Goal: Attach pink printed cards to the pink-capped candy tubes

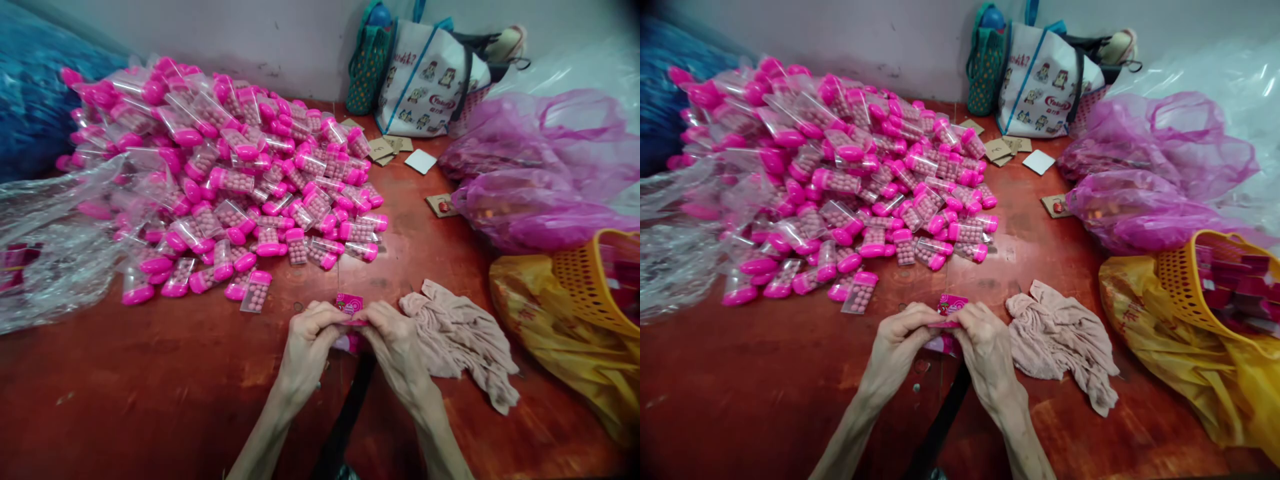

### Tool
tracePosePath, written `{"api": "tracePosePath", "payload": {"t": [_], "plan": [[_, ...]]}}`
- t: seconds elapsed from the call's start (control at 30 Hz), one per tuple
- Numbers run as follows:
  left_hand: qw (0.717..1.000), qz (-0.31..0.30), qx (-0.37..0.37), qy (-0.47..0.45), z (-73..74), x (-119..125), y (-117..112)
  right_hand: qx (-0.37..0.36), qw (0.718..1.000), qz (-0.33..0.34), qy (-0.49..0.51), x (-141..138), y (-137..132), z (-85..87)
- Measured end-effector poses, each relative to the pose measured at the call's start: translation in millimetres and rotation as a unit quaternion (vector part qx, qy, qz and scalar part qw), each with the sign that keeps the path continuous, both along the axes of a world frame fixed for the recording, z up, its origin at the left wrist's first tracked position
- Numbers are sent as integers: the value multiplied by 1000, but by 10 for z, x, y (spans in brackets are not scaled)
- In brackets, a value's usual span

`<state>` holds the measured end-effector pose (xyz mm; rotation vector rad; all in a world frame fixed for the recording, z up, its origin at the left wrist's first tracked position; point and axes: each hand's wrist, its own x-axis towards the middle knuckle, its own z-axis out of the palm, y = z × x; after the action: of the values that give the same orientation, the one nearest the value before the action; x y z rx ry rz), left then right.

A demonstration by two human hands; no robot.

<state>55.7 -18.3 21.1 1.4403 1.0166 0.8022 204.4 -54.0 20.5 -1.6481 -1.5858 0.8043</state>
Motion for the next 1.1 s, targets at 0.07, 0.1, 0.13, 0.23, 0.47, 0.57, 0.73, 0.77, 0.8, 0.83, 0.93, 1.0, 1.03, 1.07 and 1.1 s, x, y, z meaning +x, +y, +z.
{"api": "tracePosePath", "payload": {"t": [0.07, 0.1, 0.13, 0.23, 0.47, 0.57, 0.73, 0.77, 0.8, 0.83, 0.93, 1.0, 1.03, 1.07, 1.1], "plan": [[996, 46, -65, -47, -18, 25, -19, -21, 998, -20, 51, -30, 9, 9], [990, 75, -96, -71, -34, 39, -34, -39, 994, -35, 94, -51, 6, 3], [982, 104, -124, -98, -52, 55, -50, -56, 988, -52, 136, -78, -1, -10], [950, 171, -196, -174, -90, 102, -83, -85, 970, -85, 211, -192, -35, -76], [885, 205, -286, -303, -60, 142, -44, -41, 976, -120, 177, -440, -55, -155], [865, 190, -329, -327, -51, 104, -13, 17, 991, -90, 98, -465, -66, -138], [830, 176, -402, -345, -68, 70, 4, 59, 994, -64, 60, -488, -101, -151], [822, 177, -415, -347, -74, 72, 4, 62, 994, -64, 61, -488, -104, -156], [816, 177, -426, -348, -80, 75, 5, 64, 994, -64, 62, -485, -104, -159], [811, 176, -434, -350, -87, 77, 6, 67, 994, -65, 63, -480, -103, -159], [806, 180, -440, -353, -105, 69, 18, 61, 993, -65, 83, -468, -100, -151], [808, 184, -438, -349, -112, 54, 27, 38, 989, -75, 120, -479, -103, -146], [809, 185, -439, -344, -116, 47, 31, 20, 986, -82, 141, -494, -106, -145], [810, 185, -440, -340, -120, 43, 32, 3, 983, -94, 158, -513, -109, -148], [811, 187, -440, -339, -125, 42, 31, -11, 979, -109, 171, -534, -113, -153]]}}
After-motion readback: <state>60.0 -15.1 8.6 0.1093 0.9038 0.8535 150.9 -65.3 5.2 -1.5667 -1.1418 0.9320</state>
